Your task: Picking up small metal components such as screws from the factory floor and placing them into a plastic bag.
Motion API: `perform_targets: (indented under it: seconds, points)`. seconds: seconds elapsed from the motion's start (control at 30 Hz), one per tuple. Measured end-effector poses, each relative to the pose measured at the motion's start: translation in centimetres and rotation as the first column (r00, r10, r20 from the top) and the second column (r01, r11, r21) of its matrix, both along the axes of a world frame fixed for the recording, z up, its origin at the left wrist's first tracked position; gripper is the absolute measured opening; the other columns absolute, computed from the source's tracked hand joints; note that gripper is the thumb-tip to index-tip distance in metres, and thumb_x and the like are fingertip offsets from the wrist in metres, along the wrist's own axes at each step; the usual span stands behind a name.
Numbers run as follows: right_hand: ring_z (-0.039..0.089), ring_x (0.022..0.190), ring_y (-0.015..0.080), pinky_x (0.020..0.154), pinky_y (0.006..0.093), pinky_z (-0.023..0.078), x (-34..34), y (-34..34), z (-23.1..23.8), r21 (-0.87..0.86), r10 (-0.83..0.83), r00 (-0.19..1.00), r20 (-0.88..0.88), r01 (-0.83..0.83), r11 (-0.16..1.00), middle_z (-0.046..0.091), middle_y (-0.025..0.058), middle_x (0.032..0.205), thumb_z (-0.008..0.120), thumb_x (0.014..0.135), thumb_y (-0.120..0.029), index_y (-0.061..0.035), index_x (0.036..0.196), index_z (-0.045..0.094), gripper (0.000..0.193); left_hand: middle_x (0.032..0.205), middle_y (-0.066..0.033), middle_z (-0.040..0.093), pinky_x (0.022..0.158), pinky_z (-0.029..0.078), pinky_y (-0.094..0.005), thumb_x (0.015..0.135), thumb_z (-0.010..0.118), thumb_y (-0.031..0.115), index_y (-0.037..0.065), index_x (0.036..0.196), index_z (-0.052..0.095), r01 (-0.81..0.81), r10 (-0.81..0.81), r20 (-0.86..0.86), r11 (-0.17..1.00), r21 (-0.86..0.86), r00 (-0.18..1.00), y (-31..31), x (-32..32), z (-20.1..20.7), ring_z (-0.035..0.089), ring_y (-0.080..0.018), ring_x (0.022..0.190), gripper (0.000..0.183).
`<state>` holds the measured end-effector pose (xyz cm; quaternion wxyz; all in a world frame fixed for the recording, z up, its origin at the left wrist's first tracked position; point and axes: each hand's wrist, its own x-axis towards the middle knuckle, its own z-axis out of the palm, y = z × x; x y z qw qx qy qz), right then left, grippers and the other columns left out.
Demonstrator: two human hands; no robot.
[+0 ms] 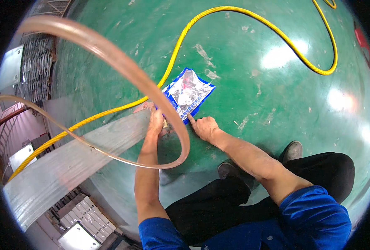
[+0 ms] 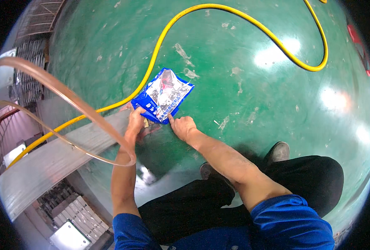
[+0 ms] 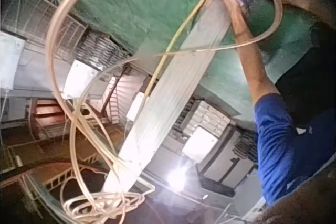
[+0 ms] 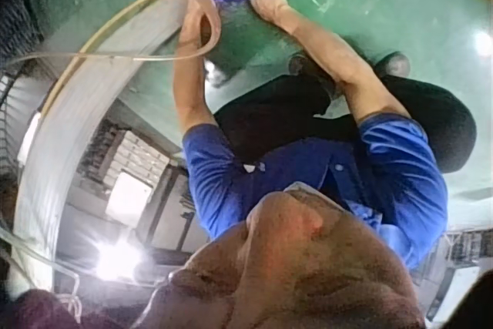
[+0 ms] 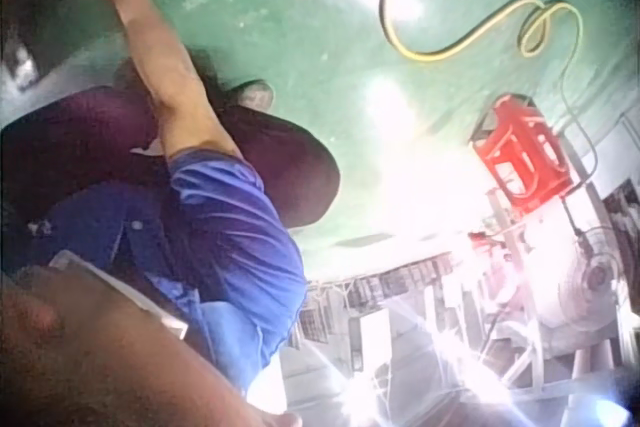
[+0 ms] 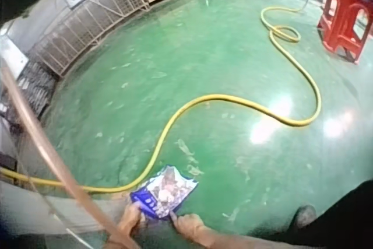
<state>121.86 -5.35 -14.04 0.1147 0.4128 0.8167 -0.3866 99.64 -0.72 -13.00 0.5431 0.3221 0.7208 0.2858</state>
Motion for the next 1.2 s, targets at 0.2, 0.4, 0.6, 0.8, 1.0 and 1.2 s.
perform_targets:
  seconds: [0.2,0.4,0.6,0.8,1.0,1.2]
  points:
    - [0.069,0.082,0.0272,0.073,0.0389,0.054,0.0,0.1,0.4,-0.003,0.012,1.0,-0.015,-0.012,1.0,0.071,0.0125,0.09,0.053,0.085,-0.006,-0.0056,0.149,0.023,0.071,0.079,-0.0074,0.063,0.063,0.048,-0.0329,0.077,0.053,0.015,0.001,0.092,0.061,0.014,-0.015,-0.07,1.0,-0.016,0.997,0.0,-0.5,0.0,0.06,-0.0192,0.068,0.022]
    - [0.069,0.082,0.0279,0.073,0.0399,0.054,0.4,-0.1,-0.2,0.047,-0.072,0.997,-0.024,0.073,0.996,0.071,0.0136,0.091,0.049,0.087,-0.007,-0.0051,0.149,0.023,0.068,0.084,-0.007,0.062,0.074,0.046,-0.0325,0.07,0.052,0.016,-0.001,0.097,0.06,-0.032,0.032,0.018,0.999,-0.02,0.999,0.3,-0.5,-1.3,0.058,-0.0205,0.079,0.033]
    - [0.07,0.081,0.0276,0.071,0.0401,0.055,1.5,0.2,-0.1,0.05,-0.105,0.994,0.013,0.105,0.993,0.071,0.0132,0.09,0.048,0.087,-0.008,-0.0037,0.149,0.022,0.067,0.084,-0.0069,0.062,0.073,0.046,-0.0325,0.07,0.052,0.016,-0.001,0.096,0.06,-0.08,0.082,0.129,0.997,-0.021,0.988,0.4,-0.3,-1.6,0.058,-0.0202,0.078,0.032]
    - [0.07,0.08,0.0273,0.071,0.0399,0.055,1.4,0.4,-0.6,0.036,-0.052,0.998,0.047,0.05,0.998,0.071,0.0124,0.089,0.047,0.087,-0.008,-0.0026,0.149,0.022,0.067,0.082,-0.0068,0.061,0.071,0.046,-0.0323,0.07,0.053,0.015,0.0,0.095,0.059,-0.068,0.071,0.045,0.996,-0.064,0.996,0.4,0.1,-0.9,0.058,-0.0195,0.076,0.03]
    - [0.07,0.079,0.0273,0.071,0.0397,0.054,0.4,0.3,-0.5,0.02,-0.049,0.998,0.037,0.049,0.999,0.071,0.0123,0.089,0.044,0.089,-0.009,-0.0011,0.149,0.021,0.065,0.082,-0.008,0.06,0.07,0.046,-0.032,0.07,0.053,0.014,-0.001,0.097,0.057,-0.103,0.103,0.001,0.994,-0.03,0.995,0.1,-0.4,-0.6,0.058,-0.0193,0.073,0.031]
    - [0.07,0.079,0.0272,0.07,0.0399,0.054,1.2,0.4,-1.3,-0.004,-0.111,0.992,0.054,0.112,0.994,0.071,0.0129,0.089,0.043,0.09,-0.009,0.0,0.148,0.022,0.063,0.088,-0.0111,0.061,0.078,0.047,-0.0346,0.071,0.054,0.015,-0.002,0.108,0.053,-0.079,0.087,0.045,0.986,-0.147,0.995,1.0,1.0,-0.6,0.058,-0.0216,0.081,0.041]
